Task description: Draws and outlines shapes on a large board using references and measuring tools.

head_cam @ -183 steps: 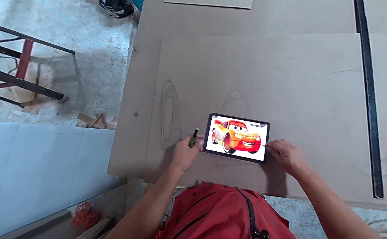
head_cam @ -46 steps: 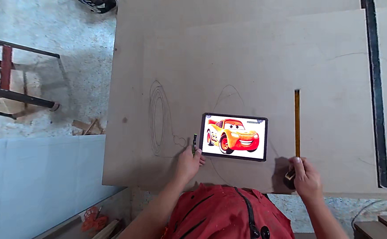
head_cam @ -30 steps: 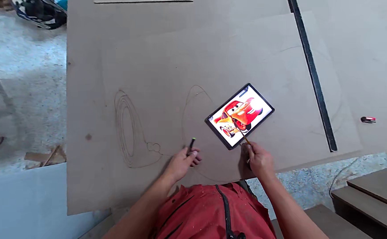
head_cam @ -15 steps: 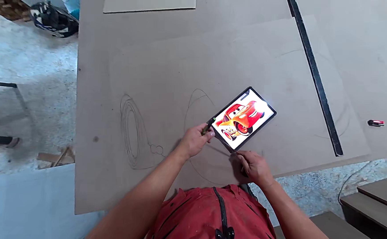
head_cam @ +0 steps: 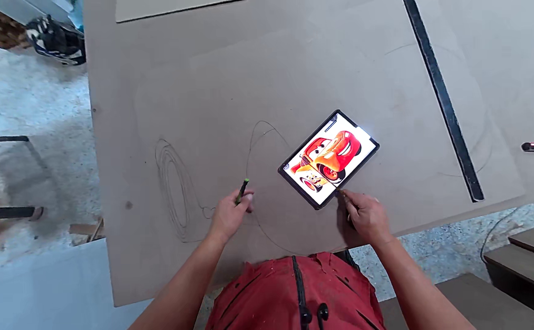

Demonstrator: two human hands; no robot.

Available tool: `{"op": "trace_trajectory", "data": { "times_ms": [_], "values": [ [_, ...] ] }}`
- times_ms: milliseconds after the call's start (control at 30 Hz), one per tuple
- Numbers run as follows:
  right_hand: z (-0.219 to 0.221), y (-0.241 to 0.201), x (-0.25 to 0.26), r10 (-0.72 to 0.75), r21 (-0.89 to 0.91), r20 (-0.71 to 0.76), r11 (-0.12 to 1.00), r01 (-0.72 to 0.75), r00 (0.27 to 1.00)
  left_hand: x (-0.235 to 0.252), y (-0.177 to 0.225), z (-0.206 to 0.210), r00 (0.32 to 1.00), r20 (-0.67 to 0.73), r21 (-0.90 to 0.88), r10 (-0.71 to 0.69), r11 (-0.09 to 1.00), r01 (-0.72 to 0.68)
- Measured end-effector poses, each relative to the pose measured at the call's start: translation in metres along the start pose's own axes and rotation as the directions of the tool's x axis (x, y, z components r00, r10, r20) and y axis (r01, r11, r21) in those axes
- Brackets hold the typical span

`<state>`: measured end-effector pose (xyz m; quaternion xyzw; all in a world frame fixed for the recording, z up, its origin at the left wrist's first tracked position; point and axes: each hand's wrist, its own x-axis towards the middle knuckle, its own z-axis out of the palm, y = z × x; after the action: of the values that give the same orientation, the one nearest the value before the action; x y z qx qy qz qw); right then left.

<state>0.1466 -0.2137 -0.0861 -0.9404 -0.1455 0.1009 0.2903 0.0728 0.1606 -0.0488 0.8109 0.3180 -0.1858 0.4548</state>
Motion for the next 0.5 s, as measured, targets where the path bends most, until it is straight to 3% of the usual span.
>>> {"op": "trace_trajectory", "data": {
  "times_ms": [200, 500],
  "values": [
    [0.001, 0.001, 0.000, -0.022, -0.010, -0.030, 1.000, 0.022, 0.999, -0.022, -0.045, 0.001, 0.997, -0.029, -0.310, -0.074, 0.949, 0.061],
    [0.003, -0.002, 0.000, -0.010, -0.060, -0.048, 0.998, 0.007, 0.999, -0.019, -0.044, 0.004, 0.999, -0.022, -0.334, -0.046, 0.942, 0.036]
  ]
}}
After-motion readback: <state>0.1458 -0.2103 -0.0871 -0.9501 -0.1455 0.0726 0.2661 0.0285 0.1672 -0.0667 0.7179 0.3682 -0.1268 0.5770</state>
